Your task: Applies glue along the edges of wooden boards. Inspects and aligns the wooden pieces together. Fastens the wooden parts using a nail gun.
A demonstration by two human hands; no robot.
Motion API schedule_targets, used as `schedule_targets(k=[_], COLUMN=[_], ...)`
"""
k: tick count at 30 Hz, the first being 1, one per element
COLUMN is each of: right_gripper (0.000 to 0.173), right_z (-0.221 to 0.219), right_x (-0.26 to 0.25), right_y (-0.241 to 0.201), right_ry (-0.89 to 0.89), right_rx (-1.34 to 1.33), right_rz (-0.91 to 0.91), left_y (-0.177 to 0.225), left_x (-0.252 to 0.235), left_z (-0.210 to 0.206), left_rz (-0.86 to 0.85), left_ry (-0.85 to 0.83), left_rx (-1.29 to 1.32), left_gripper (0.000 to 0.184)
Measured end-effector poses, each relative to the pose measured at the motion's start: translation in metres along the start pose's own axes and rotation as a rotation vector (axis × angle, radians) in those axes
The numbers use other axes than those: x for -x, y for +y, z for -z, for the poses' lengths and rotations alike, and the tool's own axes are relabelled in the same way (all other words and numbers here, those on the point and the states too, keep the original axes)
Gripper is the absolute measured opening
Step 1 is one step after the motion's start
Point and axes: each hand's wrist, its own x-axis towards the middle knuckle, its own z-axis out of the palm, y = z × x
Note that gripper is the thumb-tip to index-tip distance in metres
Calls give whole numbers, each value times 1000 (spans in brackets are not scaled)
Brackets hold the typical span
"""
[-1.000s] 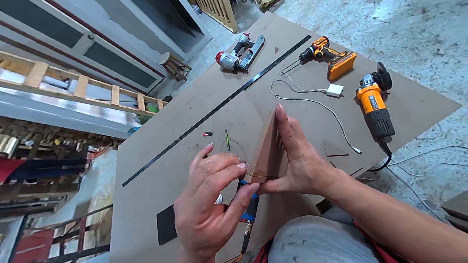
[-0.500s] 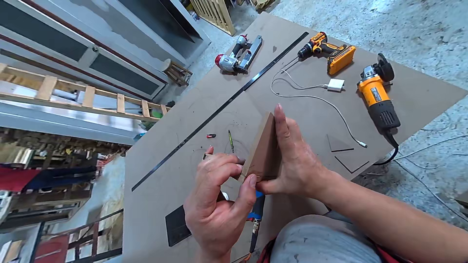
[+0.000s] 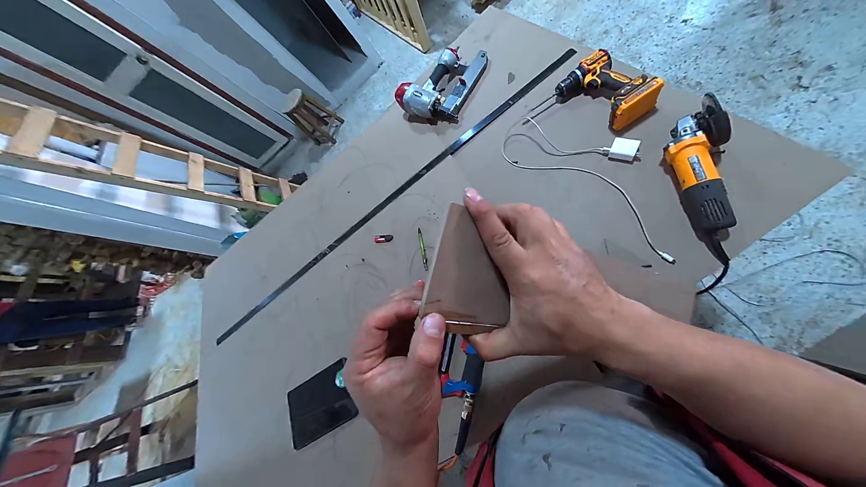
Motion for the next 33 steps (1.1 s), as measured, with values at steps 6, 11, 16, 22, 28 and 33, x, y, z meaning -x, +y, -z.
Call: schedule_targets(k=[6, 11, 16, 22, 28, 33], right_gripper=[137, 138, 136, 139, 136, 132], right_z=[-39, -53, -53, -52, -46, -50], right_x=[44, 69, 85, 98, 90, 94], right_y=[21, 28, 27, 26, 19, 9], right_ry=[-279, -397, -475, -610, -782, -861], right_rx=[140, 158, 150, 101, 82, 76], right_rz=[-87, -174, -176, -186, -105, 20], left_y=[-63, -80, -89, -162, -203, -193], left_x=[63, 84, 85, 145, 165, 138], left_z=[-5, -1, 44, 97, 68, 51], left_rz=[288, 464, 585, 796, 848, 1000], left_ry=[82, 13, -106, -513, -648, -607], left_rx=[215, 274, 62, -965, -1135, -972], left_gripper=[9, 8, 44, 61, 110, 102])
